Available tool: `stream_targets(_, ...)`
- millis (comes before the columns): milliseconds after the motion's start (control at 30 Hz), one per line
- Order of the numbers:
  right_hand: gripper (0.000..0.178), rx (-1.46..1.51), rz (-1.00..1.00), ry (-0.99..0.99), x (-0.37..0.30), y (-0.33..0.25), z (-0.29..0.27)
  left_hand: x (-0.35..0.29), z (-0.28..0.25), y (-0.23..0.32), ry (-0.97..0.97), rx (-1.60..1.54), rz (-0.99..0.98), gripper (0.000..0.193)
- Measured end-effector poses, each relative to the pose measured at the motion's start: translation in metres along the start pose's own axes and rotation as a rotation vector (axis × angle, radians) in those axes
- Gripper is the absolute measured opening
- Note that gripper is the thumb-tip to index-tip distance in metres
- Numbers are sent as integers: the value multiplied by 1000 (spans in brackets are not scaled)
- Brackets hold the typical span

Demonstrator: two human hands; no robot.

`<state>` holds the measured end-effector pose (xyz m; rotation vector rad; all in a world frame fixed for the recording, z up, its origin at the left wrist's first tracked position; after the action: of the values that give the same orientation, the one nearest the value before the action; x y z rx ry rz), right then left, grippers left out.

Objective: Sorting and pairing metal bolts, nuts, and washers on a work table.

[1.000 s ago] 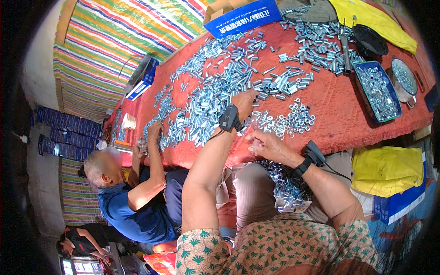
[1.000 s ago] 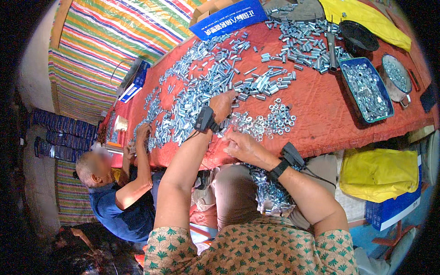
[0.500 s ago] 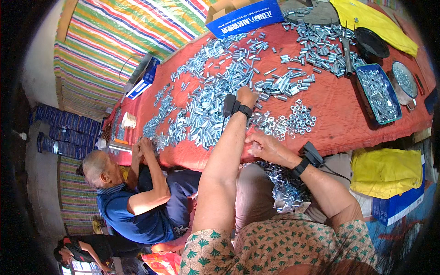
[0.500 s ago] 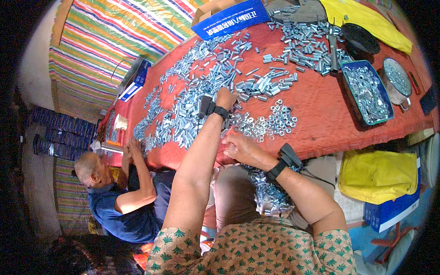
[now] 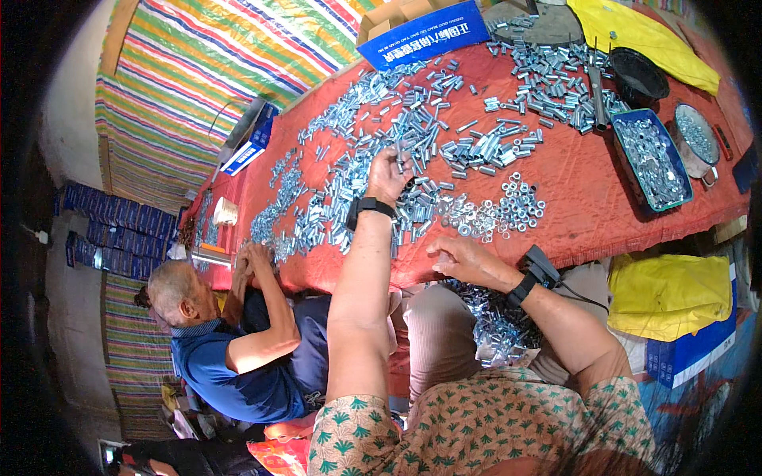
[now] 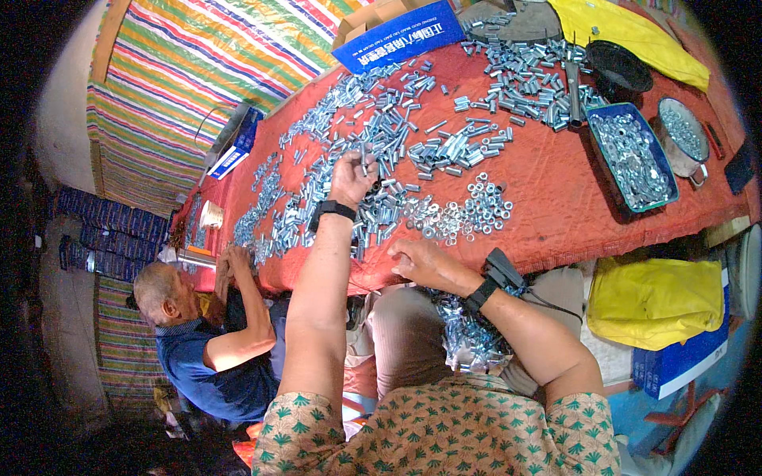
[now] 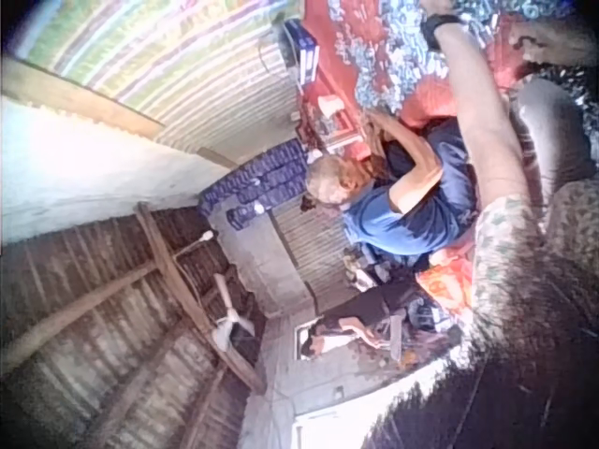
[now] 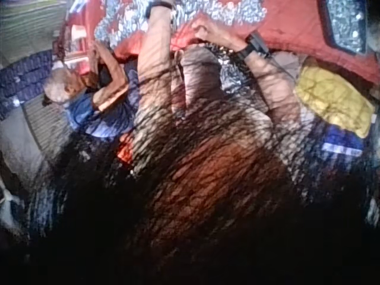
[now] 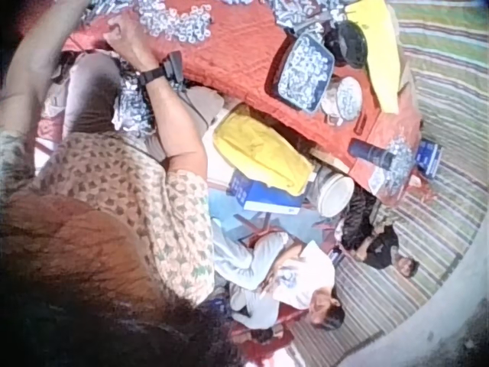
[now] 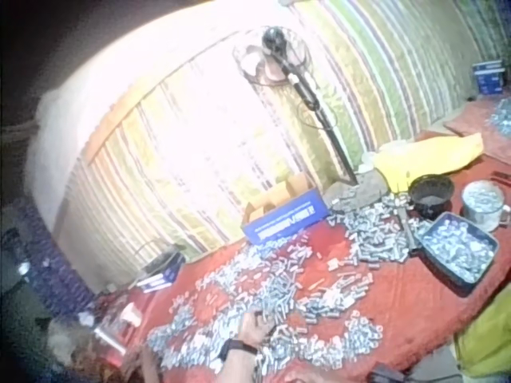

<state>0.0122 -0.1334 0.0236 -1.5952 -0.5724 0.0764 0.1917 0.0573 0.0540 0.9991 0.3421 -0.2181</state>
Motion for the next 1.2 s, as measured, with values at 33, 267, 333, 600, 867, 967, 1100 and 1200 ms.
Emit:
stream_targets(33, 24, -3, 11, 7, -1, 5, -1, 1, 5, -1, 67, 2, 24, 17)
stream_targets(267, 25, -76, -50, -56, 0, 2, 9, 13, -4, 2, 305, 591, 269, 16)
stream_targets(333, 25, -88, -30, -75, 0, 2, 10, 15, -2, -1, 312, 920, 497, 16)
stream_targets(600, 29, -226, -105, -62, -2, 6, 14, 17, 9, -5, -3, 1869, 879, 31)
stream_targets(867, 27, -220, -26, -138, -4, 2, 19, 22, 10, 9, -270, 2155, 814, 40)
stream_targets(967, 25, -225, -27, -144, -6, -3, 15, 22, 17, 12, -360, 2201, 716, 39)
stream_targets(1100, 24, -238, -64, -175, -7, -5, 18, 25, 22, 10, -408, 2324, 659, 34)
stream_targets(1200, 24, -231, -88, -130, -8, -5, 17, 27, 28, 5, -388, 2431, 739, 28)
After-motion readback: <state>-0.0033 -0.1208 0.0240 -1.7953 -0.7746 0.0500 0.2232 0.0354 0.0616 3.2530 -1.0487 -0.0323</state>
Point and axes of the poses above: each hand's wrist, its own x-axis towards the middle knuckle, its own z-axis out of the palm, y = z × x, the point moved 2 cm from there along x, towards the middle knuckle, and after that the axes turned 10 degrees about y, right-handed, at the moved point
